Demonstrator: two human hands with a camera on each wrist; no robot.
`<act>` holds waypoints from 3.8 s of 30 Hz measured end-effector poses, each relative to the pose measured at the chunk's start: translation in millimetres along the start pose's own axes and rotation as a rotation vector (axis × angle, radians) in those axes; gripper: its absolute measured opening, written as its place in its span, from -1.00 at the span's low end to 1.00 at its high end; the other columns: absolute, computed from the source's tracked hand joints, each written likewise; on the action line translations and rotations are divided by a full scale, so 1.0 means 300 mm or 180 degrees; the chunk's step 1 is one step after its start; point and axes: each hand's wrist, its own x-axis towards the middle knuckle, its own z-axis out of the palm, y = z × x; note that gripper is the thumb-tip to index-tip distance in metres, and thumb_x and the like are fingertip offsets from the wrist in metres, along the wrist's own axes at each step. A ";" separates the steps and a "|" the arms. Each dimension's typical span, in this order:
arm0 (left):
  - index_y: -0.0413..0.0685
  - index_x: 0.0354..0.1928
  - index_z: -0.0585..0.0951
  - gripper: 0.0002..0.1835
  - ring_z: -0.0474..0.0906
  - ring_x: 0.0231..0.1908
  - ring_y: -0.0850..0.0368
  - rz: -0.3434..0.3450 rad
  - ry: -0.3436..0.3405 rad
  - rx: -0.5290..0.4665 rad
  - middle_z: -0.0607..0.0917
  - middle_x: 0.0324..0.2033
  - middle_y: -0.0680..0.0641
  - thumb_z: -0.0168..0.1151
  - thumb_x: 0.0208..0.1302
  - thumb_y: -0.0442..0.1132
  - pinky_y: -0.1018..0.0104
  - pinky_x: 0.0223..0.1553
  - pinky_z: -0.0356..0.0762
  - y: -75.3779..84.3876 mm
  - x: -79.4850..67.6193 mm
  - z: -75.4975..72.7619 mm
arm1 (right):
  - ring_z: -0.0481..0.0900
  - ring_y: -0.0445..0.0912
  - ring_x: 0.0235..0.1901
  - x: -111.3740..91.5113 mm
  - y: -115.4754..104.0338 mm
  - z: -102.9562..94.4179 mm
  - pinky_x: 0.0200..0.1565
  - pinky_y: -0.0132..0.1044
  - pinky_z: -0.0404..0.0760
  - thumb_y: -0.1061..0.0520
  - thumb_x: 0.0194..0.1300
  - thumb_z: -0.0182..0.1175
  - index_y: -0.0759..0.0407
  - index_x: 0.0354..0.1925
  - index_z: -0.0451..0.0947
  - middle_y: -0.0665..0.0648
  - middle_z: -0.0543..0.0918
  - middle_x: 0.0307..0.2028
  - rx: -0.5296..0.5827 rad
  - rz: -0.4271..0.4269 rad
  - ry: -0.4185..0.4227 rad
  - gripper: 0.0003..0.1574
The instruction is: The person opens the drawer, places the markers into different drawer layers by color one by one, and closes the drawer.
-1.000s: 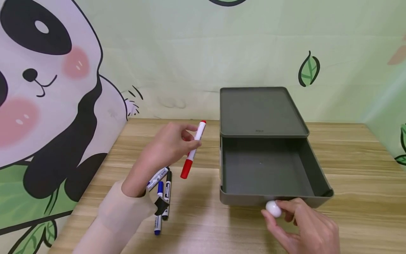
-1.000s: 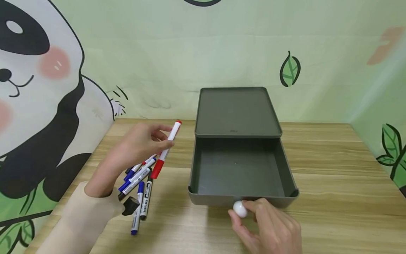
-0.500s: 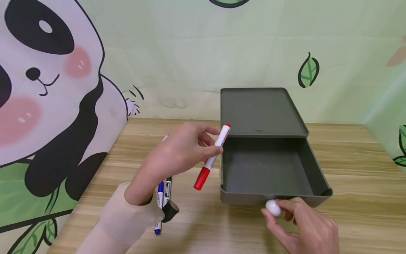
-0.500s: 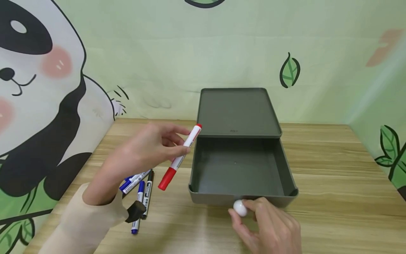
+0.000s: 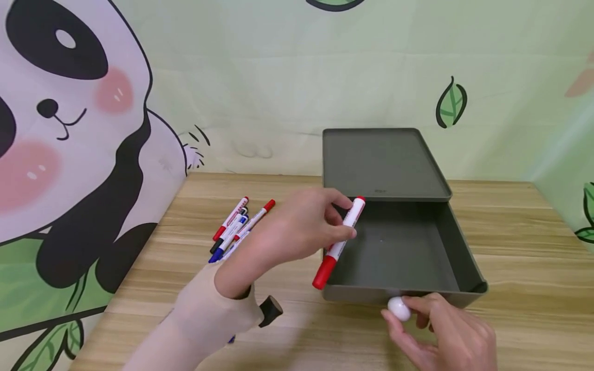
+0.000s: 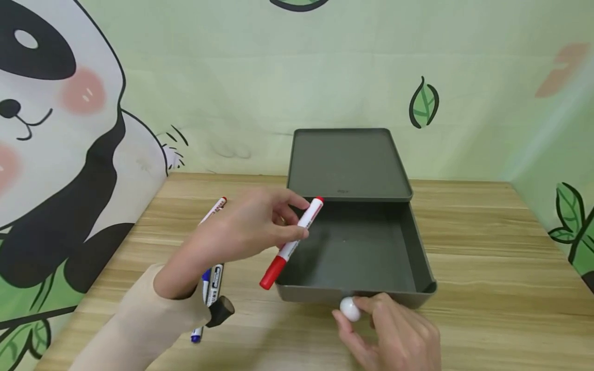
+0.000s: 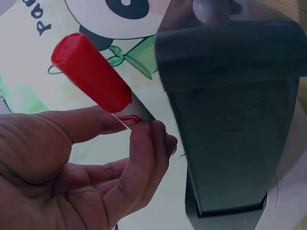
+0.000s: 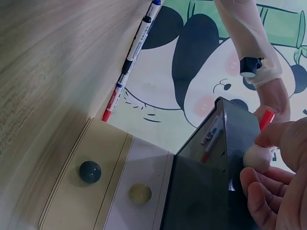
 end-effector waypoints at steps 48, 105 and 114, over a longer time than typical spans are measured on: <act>0.05 0.21 0.66 -0.57 0.69 -0.27 0.19 -0.0105 0.0978 0.0647 0.74 -0.08 0.04 0.44 0.35 -0.07 0.22 -0.25 0.61 -0.058 -0.046 -0.001 | 0.17 -0.40 -0.72 -0.037 0.002 -0.025 -0.66 -0.60 0.12 -0.46 0.38 0.10 0.13 -0.46 0.60 -0.12 0.51 -0.63 -0.0062 0.0345 -0.0554 -0.27; -0.25 0.08 0.70 -0.68 0.55 -0.29 -0.14 -0.1115 0.1189 0.1136 0.71 -0.16 -0.22 0.32 0.31 -0.31 0.09 -0.31 0.50 -0.762 0.230 0.006 | 0.09 -0.45 -0.69 -0.034 0.001 -0.011 -0.61 -0.65 0.00 -0.46 0.40 0.09 0.12 -0.48 0.60 -0.20 0.42 -0.64 -0.0115 0.0218 -0.0280 -0.27; -0.20 0.17 0.67 -0.63 0.56 -0.23 -0.14 -0.1454 0.1040 0.1007 0.69 -0.05 -0.24 0.22 0.34 -0.36 0.13 -0.32 0.50 -0.780 0.280 0.014 | 0.12 -0.42 -0.70 -0.037 0.001 -0.026 -0.61 -0.65 0.05 -0.44 0.38 0.12 0.13 -0.44 0.62 -0.16 0.45 -0.62 -0.0067 0.0330 -0.0530 -0.30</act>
